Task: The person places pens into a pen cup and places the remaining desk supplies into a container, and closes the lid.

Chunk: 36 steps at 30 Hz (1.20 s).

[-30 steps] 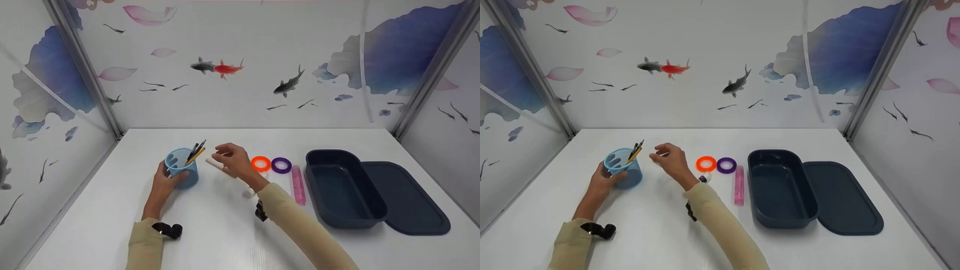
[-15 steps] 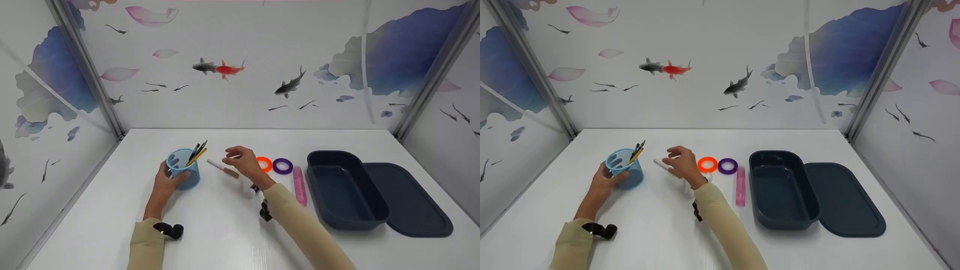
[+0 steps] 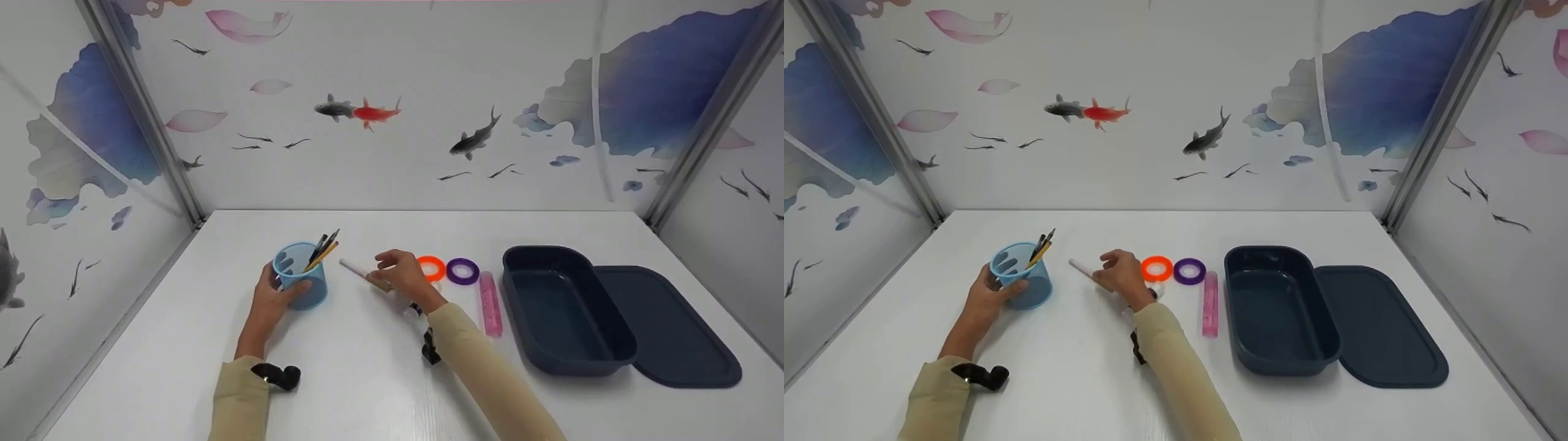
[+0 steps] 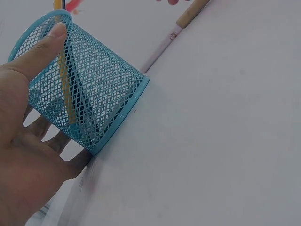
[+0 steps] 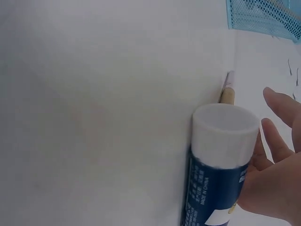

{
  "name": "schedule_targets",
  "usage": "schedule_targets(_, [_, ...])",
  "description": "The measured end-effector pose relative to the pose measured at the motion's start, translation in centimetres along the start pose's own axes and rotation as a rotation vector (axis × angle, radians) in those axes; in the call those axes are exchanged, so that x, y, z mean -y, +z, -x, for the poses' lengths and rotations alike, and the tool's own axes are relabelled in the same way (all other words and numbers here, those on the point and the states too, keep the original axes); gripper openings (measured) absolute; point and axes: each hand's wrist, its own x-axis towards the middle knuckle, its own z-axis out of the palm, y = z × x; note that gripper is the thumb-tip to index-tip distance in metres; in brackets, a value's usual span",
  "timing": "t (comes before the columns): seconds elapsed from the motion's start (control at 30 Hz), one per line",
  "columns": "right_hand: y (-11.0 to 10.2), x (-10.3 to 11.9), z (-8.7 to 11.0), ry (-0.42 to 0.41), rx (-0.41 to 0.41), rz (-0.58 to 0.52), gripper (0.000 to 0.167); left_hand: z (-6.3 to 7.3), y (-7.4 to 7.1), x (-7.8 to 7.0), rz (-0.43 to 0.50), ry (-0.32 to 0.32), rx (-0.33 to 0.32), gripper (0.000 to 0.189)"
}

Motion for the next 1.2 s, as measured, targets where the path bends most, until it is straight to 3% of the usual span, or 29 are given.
schedule_targets(0.33, [0.05, -0.13, 0.18, 0.07, 0.041, 0.082, 0.042, -0.03, 0.05, -0.2, 0.011, -0.015, 0.003, 0.099])
schedule_targets(0.57, [-0.34, -0.27, 0.41, 0.065, 0.05, 0.053, 0.039, 0.12, 0.29, -0.16, 0.034, 0.039, 0.012, 0.094])
schedule_targets(0.83, [-0.5, -0.29, 0.31, 0.139, 0.05, 0.103, 0.037, -0.23, 0.47, -0.15, 0.027, 0.026, 0.017, 0.095])
schedule_targets(1.2, [-0.73, 0.08, -0.13, 0.156, 0.066, 0.135, 0.032, -0.33, 0.45, -0.36, 0.02, 0.038, 0.023, 0.099])
